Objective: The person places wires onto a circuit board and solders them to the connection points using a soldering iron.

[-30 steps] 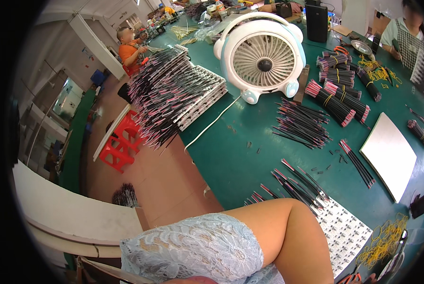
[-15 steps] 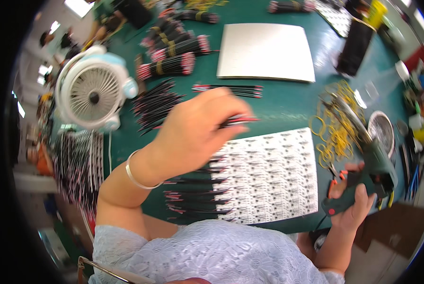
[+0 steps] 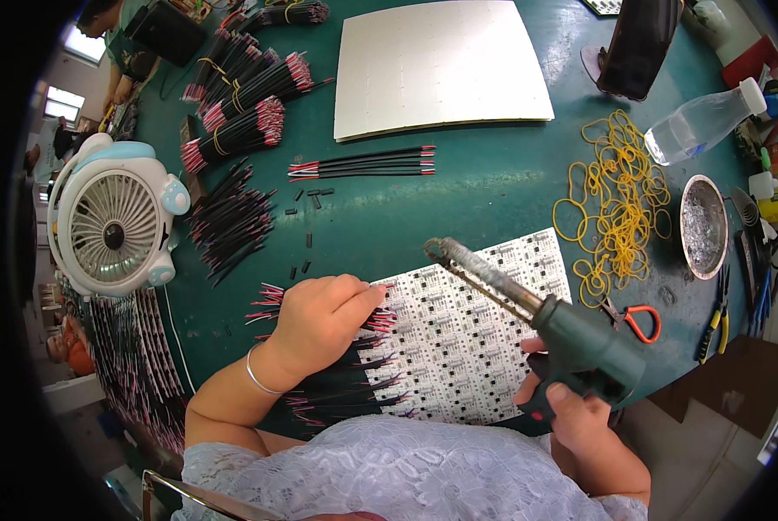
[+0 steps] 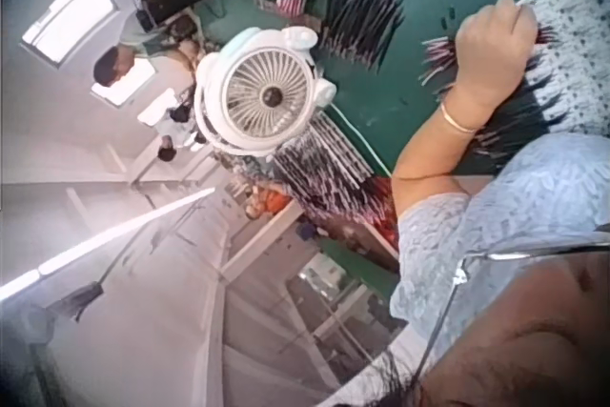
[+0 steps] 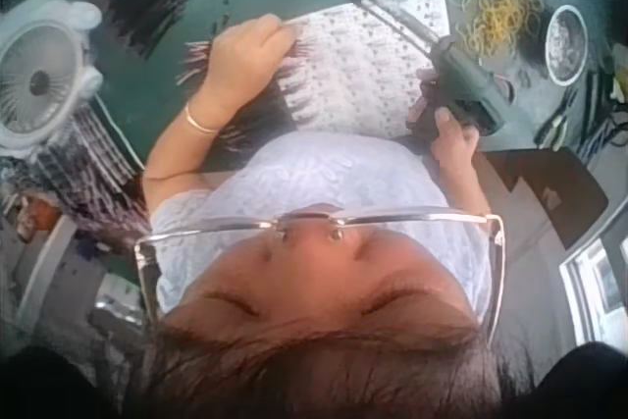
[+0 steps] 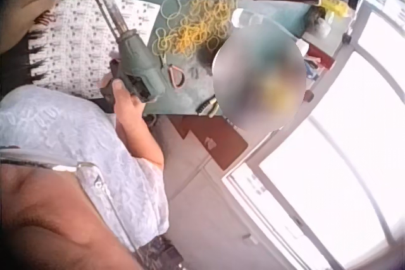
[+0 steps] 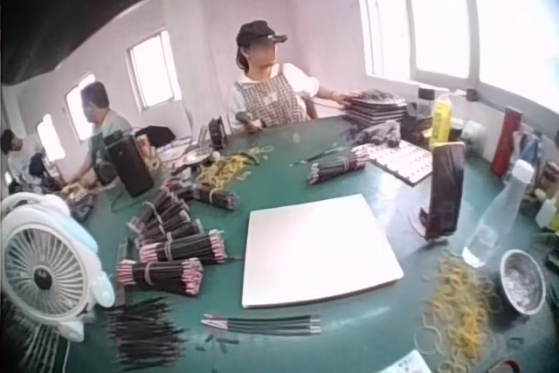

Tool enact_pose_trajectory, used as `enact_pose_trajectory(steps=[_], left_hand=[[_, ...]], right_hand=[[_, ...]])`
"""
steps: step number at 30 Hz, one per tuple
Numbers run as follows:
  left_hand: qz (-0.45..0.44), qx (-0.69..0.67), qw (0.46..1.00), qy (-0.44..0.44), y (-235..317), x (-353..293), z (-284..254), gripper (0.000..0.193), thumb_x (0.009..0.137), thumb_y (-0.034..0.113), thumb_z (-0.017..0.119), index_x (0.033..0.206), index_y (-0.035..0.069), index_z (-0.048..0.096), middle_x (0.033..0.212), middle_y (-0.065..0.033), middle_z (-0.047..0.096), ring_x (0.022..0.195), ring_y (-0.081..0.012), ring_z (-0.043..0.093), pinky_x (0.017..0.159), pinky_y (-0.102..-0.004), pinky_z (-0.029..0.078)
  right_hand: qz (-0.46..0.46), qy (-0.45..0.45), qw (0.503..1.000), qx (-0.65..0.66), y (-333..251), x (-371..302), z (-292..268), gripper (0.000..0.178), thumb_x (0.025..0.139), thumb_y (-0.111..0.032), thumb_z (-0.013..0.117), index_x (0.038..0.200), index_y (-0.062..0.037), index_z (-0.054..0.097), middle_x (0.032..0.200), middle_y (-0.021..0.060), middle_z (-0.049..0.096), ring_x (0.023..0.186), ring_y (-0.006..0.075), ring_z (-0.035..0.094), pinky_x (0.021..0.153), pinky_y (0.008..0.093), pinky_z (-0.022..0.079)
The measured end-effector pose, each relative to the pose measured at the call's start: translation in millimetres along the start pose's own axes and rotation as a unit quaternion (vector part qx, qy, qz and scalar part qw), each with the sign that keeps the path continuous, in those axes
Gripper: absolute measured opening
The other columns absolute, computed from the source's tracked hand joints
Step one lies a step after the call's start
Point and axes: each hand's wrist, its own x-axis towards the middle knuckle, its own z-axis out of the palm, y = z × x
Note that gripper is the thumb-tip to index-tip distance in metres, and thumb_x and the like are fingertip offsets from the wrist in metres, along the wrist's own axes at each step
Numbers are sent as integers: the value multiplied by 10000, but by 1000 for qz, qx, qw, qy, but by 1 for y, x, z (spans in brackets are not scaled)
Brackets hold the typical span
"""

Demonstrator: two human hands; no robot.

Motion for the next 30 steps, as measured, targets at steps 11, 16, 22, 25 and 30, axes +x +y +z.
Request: enact_pose_trajectory(steps=[11,16,22,25,30], left_hand=[[-2,19,1000,-8,8,6,1,172,728,91,671,898,78,690,748,-7,569,591,-153,579,485,-284,426],[23,34,999,9,5,11,4,169,713,104,645,879,73,645,716,-23,454,535,-136,518,472,-281,431],[3,27,999,-23,8,10,1,200,724,106,667,923,94,689,735,-12,534,576,-157,566,479,-293,433],[0,23,1000,-20,8,10,2,206,723,102,670,928,96,691,727,-14,532,573,-160,565,475,-295,432],[-3,19,1000,-20,8,10,2,217,719,92,674,935,92,693,724,-17,531,571,-164,565,469,-298,432]], right_hand=[[11,-122,964,-237,11,-18,-3,493,914,-313,592,1284,-8,477,1175,116,589,679,178,633,612,310,526],[-68,-115,920,-370,12,-13,0,365,823,-181,641,1137,-7,572,1019,115,634,713,216,652,662,337,527],[-79,-71,921,-375,7,-13,1,274,717,-59,688,989,-27,678,941,125,688,848,299,670,753,372,527],[-53,-58,933,-351,8,-13,2,279,722,-63,688,999,-27,677,958,132,691,877,311,672,777,375,528],[-14,-65,937,-342,6,-10,7,278,726,-73,693,1000,-26,682,986,136,692,899,317,669,804,382,524]])
